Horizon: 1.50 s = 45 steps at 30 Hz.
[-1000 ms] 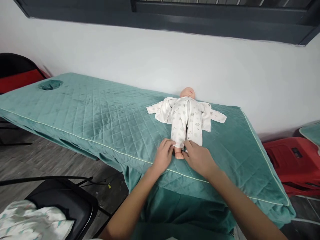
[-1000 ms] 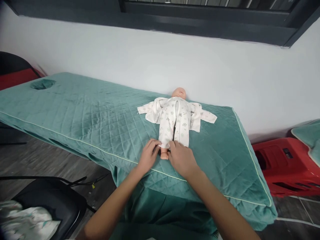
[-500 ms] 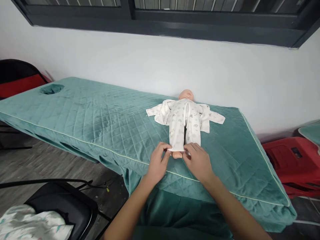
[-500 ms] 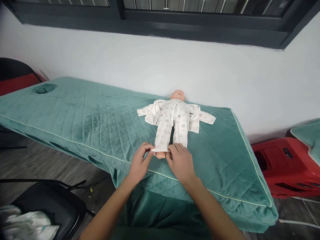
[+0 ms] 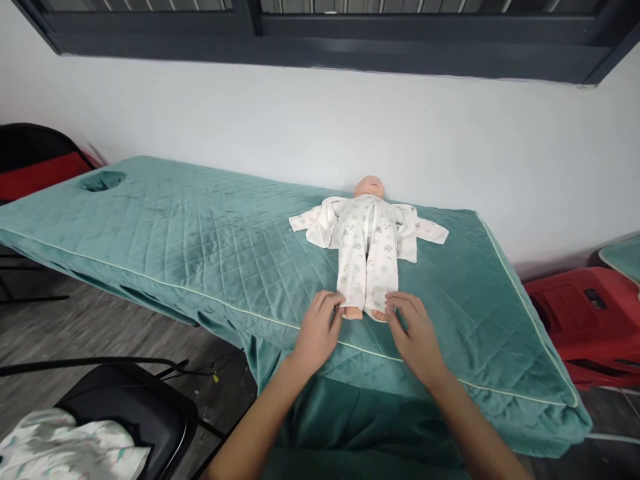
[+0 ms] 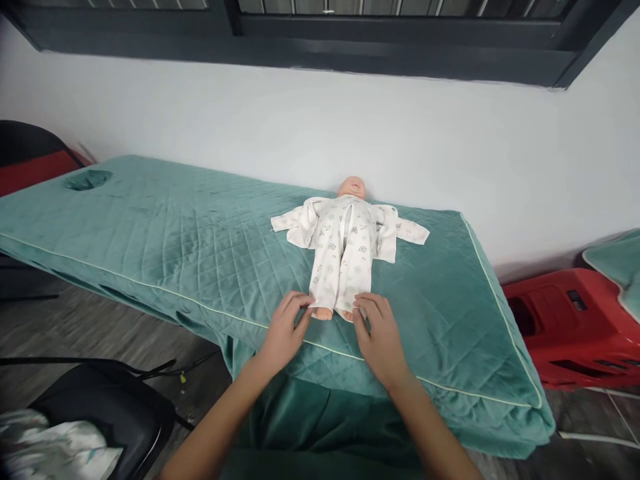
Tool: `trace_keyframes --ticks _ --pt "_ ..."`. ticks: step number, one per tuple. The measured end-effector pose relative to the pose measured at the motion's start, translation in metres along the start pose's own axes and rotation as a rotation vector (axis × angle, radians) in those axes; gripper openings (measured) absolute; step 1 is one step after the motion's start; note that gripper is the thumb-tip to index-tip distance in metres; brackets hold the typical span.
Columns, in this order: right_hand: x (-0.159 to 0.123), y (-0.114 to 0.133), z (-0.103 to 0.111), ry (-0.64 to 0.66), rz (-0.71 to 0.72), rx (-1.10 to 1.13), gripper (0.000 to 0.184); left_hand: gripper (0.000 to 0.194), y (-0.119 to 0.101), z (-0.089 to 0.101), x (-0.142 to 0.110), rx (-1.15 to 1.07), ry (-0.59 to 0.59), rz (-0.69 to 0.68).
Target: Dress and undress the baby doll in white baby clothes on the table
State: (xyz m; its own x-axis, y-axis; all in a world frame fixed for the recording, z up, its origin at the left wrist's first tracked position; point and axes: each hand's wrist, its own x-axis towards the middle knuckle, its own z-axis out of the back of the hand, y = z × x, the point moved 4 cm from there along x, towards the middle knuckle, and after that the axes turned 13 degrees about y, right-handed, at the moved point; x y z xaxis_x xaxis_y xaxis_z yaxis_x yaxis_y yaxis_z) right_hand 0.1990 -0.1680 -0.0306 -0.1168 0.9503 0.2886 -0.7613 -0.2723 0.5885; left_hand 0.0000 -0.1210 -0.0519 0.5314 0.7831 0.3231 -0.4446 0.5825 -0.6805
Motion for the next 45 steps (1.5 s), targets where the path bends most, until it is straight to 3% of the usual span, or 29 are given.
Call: trace_keyframes --ticks 3,7,12,16,22,26,28,30,33,35,39,42,45 --pt "-0.009 -0.018 0.000 0.020 -0.107 0.073 0.019 0.020 -0.016 0.001 0.008 0.045 -0.005 -0.019" --pt "-0.017 -0.030 -0.012 0.088 -0.158 0.078 0.029 0.031 -0.038 -0.012 0.022 0.228 0.108 -0.030" --pt "-0.016 -0.029 -0.025 0.099 -0.195 0.084 0.017 0.018 -0.040 -0.033 0.038 0.442 0.111 0.027" --pt "-0.009 -0.027 -0.023 0.100 -0.163 0.069 0.010 0.014 -0.036 -0.036 0.040 0.480 0.089 0.000" --pt "-0.018 -0.015 -0.002 -0.004 0.009 0.047 0.011 0.024 -0.049 -0.019 0.025 0.360 -0.001 -0.179" --pt "-0.032 -0.017 -0.009 0.134 0.038 0.000 0.015 0.024 -0.048 -0.020 0.013 0.290 0.037 -0.215" --pt "-0.034 -0.028 -0.012 0.181 0.035 0.021 0.014 0.029 -0.037 -0.020 0.011 0.247 0.064 -0.217" --pt "-0.027 -0.045 -0.008 0.127 -0.006 0.055 0.012 0.042 -0.016 -0.015 0.015 0.197 0.032 -0.177" --pt "0.001 -0.080 0.006 -0.044 -0.137 0.032 0.021 0.053 0.031 -0.001 0.037 0.158 -0.087 -0.017" --pt "0.030 -0.099 0.011 -0.068 -0.169 -0.091 0.028 0.053 0.062 0.003 0.061 0.200 -0.090 0.056" --pt "0.092 -0.115 0.004 0.116 -0.033 -0.340 0.038 0.052 0.098 -0.002 0.113 0.343 0.053 0.124" --pt "0.122 -0.123 -0.007 0.242 0.016 -0.395 0.038 0.051 0.105 -0.008 0.139 0.421 0.168 0.105" --pt "0.137 -0.134 -0.012 0.269 0.026 -0.392 0.036 0.052 0.106 -0.012 0.153 0.437 0.274 -0.006"
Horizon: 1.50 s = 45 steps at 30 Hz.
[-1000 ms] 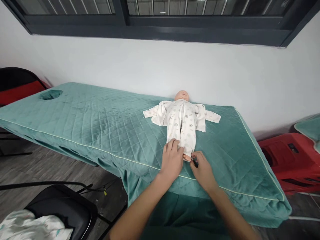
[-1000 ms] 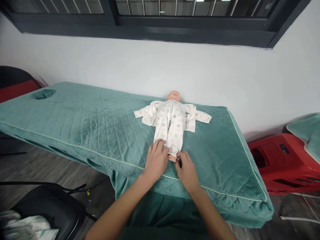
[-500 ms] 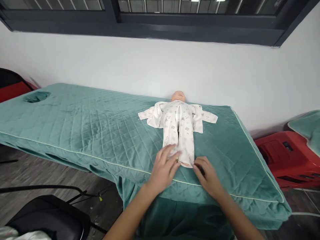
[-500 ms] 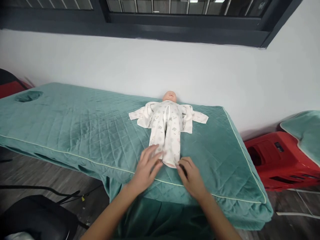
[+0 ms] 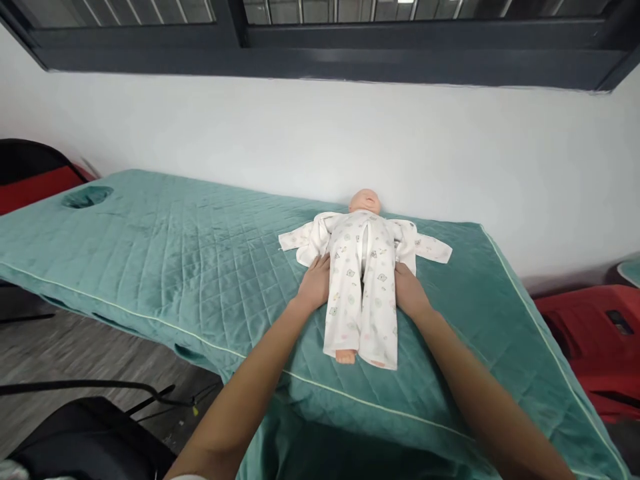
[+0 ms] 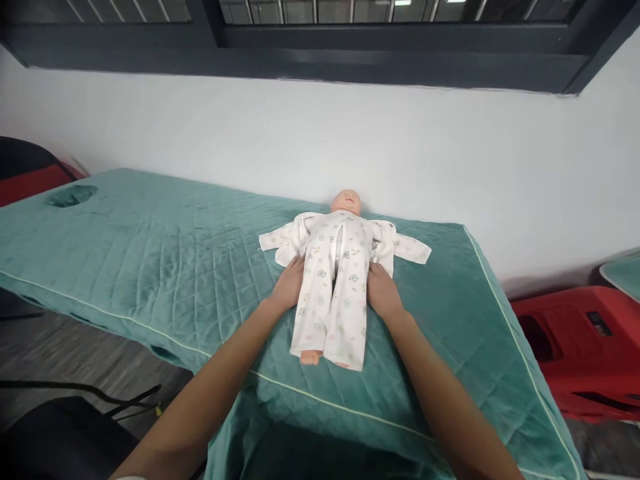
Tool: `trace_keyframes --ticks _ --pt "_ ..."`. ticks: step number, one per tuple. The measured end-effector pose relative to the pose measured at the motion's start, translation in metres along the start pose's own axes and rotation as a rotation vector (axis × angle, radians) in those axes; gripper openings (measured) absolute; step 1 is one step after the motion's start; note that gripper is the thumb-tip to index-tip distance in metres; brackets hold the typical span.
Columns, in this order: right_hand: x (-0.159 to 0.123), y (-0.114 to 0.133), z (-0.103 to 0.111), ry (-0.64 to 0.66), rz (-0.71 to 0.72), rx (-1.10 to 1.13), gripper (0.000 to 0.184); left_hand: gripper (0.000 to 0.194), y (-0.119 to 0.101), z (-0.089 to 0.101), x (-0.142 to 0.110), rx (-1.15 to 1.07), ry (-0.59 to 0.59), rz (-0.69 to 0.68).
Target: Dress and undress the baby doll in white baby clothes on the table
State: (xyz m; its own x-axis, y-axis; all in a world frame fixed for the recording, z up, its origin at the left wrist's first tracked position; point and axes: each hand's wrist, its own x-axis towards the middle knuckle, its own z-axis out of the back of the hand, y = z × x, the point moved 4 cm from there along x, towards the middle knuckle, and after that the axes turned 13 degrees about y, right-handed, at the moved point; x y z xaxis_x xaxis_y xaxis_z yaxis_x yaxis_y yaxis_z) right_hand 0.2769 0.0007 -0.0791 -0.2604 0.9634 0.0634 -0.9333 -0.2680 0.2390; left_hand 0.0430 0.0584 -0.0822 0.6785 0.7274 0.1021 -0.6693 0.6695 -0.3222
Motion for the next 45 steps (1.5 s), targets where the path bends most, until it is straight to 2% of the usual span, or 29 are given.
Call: trace_keyframes --ticks 4,7,10,14,19,22,24,27,32,34,36,38,41,43,45 --pt "0.004 -0.005 -0.003 -0.001 0.096 0.059 0.035 0.043 0.000 0.004 0.011 -0.046 0.026 -0.167" --pt "0.000 -0.002 0.003 0.004 0.077 0.136 0.040 0.041 0.001 0.006 0.018 -0.133 0.028 -0.208" --pt "-0.003 0.005 0.007 0.041 0.007 0.142 0.044 0.045 0.004 0.004 0.022 -0.172 0.037 -0.180" --pt "-0.001 0.017 0.007 0.087 0.033 0.046 0.041 0.044 0.007 0.002 0.025 -0.207 0.032 -0.150" --pt "0.000 0.019 0.009 0.073 -0.048 -0.025 0.039 0.038 0.009 0.003 0.026 -0.258 0.009 -0.100" --pt "-0.009 0.016 0.010 0.101 0.009 -0.043 0.031 0.039 0.009 0.005 0.024 -0.303 -0.022 -0.056" --pt "-0.017 0.011 0.012 0.069 0.052 -0.036 0.025 0.037 0.009 0.007 0.021 -0.312 -0.052 -0.033" --pt "-0.026 0.004 0.013 0.021 0.066 -0.038 0.020 0.032 0.006 0.011 0.016 -0.208 -0.075 -0.022" --pt "-0.028 0.003 0.014 0.025 0.051 -0.074 0.016 0.026 -0.001 0.016 0.000 0.033 -0.108 -0.018" --pt "-0.029 0.001 0.015 0.010 0.022 -0.023 0.015 0.025 -0.002 0.016 -0.008 0.050 -0.126 -0.044" --pt "-0.030 -0.008 0.015 -0.044 -0.042 0.137 0.016 0.023 0.003 0.018 -0.013 -0.023 -0.179 -0.046" --pt "-0.032 -0.025 0.016 -0.185 -0.164 0.354 0.020 0.024 0.014 0.020 -0.016 -0.151 -0.295 0.035" --pt "-0.037 -0.055 0.016 -0.417 -0.402 0.489 0.031 0.021 0.038 0.023 -0.019 -0.255 -0.493 0.373" --pt "-0.037 -0.066 0.015 -0.433 -0.529 0.399 0.038 0.026 0.048 0.022 -0.019 -0.214 -0.527 0.606" --pt "-0.033 -0.069 0.014 -0.364 -0.602 0.292 0.041 0.031 0.050 0.020 -0.016 -0.143 -0.483 0.705"
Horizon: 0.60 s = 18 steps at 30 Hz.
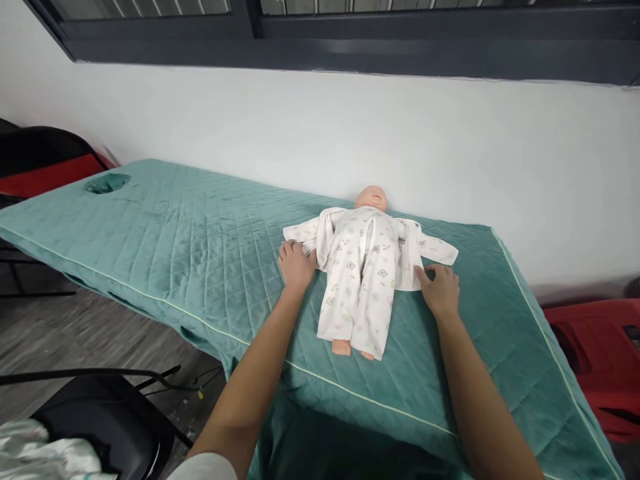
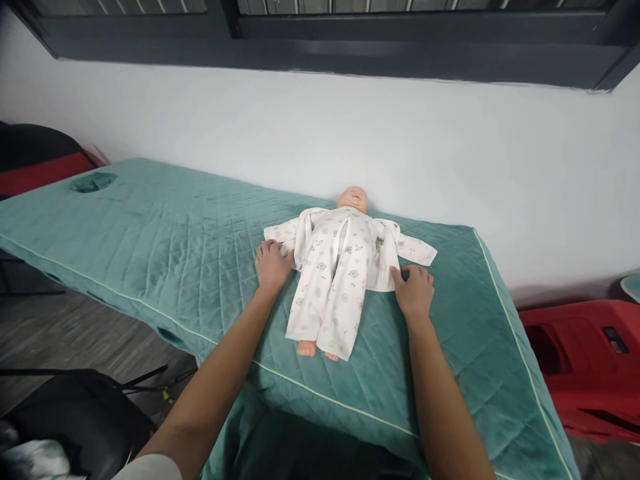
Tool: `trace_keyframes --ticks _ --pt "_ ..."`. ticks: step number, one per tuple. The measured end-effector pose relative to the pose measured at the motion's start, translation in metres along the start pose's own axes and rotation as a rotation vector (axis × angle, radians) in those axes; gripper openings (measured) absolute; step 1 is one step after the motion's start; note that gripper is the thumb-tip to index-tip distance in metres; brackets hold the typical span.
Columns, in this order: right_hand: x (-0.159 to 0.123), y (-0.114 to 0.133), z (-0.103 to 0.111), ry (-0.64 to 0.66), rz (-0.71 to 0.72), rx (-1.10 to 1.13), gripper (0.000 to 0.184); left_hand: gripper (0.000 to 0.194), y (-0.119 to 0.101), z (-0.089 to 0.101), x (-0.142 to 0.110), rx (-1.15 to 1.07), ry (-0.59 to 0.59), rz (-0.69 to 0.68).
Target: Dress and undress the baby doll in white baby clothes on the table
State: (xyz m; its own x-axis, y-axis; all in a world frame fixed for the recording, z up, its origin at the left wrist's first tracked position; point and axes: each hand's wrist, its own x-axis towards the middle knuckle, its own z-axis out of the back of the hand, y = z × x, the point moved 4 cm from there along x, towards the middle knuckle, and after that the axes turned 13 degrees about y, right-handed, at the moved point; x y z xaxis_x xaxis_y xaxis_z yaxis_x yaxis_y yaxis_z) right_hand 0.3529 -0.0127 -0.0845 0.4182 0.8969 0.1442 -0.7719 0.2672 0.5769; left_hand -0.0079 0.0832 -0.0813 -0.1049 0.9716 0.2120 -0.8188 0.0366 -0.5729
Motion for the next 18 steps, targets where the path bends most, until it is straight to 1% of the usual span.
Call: trace_keyframes --ticks 1,3,5,6,7,9,10,12,13,16,18 --pt "0.001 0.002 -0.001 0.024 -0.011 -0.039 0.040 0.029 -0.001 -0.002 0.000 0.033 0.016 -0.006" --pt "0.002 0.008 -0.003 0.082 0.006 -0.038 0.031 0.018 -0.003 -0.005 0.001 0.057 0.052 -0.052" --pt "0.003 0.010 -0.003 0.124 0.011 0.097 0.022 0.008 -0.001 -0.005 0.001 0.032 0.068 -0.075" --pt "0.003 0.008 -0.002 0.133 -0.017 0.255 0.018 0.007 0.001 -0.005 0.001 -0.005 0.066 -0.068" --pt "0.003 0.004 -0.002 0.137 -0.061 0.461 0.016 0.008 0.003 -0.003 0.001 -0.069 0.052 -0.051" --pt "0.003 -0.001 -0.002 0.143 -0.151 0.885 0.017 0.009 0.009 0.003 0.000 -0.285 -0.016 -0.006" --pt "0.002 -0.002 -0.003 0.149 -0.171 1.038 0.017 0.009 0.012 0.006 -0.002 -0.417 -0.062 0.012" --pt "0.001 0.002 -0.003 0.189 -0.179 1.229 0.014 0.011 0.016 0.011 -0.006 -0.647 -0.146 0.021" --pt "0.001 0.005 -0.003 0.222 -0.184 1.303 0.012 0.012 0.016 0.013 -0.008 -0.721 -0.171 0.017" --pt "-0.002 0.012 -0.002 0.301 -0.220 1.613 0.017 0.014 0.017 0.013 -0.011 -0.821 -0.186 0.005" --pt "-0.002 0.012 0.002 0.294 -0.209 1.758 0.021 0.015 0.018 0.011 -0.010 -0.858 -0.176 0.007"
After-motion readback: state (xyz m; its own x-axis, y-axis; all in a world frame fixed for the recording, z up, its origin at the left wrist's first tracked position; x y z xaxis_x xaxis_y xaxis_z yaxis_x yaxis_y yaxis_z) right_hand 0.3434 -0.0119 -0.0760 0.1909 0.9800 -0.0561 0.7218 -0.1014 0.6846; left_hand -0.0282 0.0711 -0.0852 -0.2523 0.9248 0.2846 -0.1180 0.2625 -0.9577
